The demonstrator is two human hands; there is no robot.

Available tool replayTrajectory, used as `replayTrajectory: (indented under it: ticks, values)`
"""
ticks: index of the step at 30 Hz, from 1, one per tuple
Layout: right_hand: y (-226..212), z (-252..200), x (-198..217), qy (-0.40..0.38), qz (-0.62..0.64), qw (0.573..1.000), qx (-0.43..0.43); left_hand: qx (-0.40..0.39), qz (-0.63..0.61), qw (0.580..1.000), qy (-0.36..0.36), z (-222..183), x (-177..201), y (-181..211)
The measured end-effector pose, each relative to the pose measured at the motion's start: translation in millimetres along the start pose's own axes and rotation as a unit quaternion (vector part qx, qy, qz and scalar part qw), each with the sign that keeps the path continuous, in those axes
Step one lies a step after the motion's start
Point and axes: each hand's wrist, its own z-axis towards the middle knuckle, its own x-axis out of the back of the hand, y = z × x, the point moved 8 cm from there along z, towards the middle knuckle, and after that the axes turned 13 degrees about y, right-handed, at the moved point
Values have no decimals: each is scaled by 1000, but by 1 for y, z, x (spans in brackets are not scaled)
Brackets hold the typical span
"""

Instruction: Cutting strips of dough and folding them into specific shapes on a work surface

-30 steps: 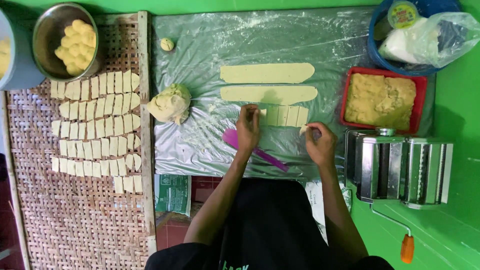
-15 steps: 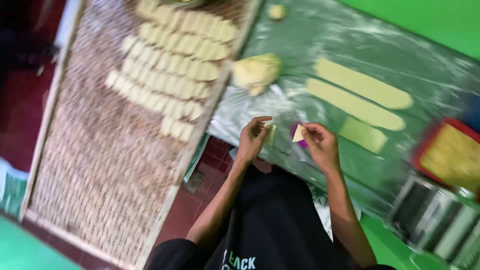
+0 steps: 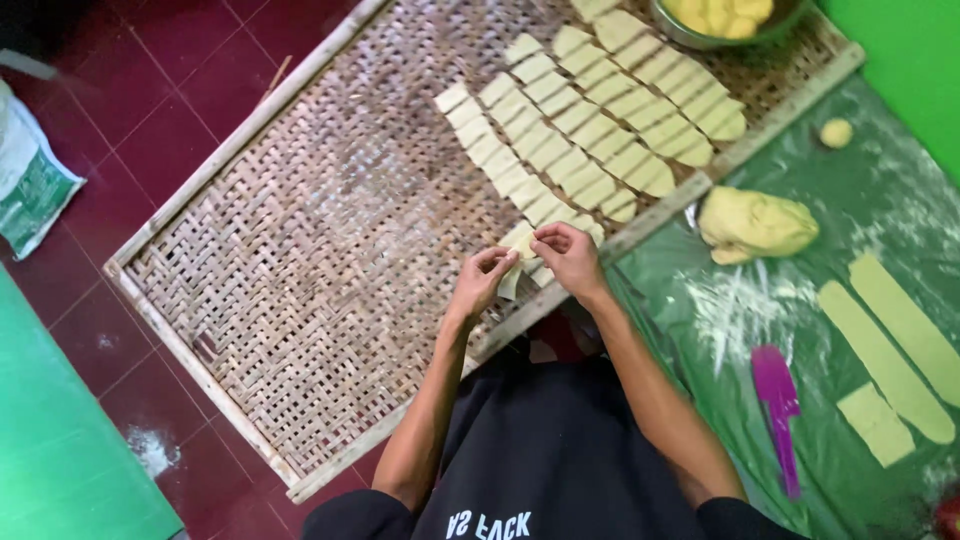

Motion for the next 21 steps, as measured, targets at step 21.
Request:
replayTrajectory:
  ticks: [21]
  values:
    - [-10,53,-54,47,-360,911,195,-102,281,944,141,46,26,45]
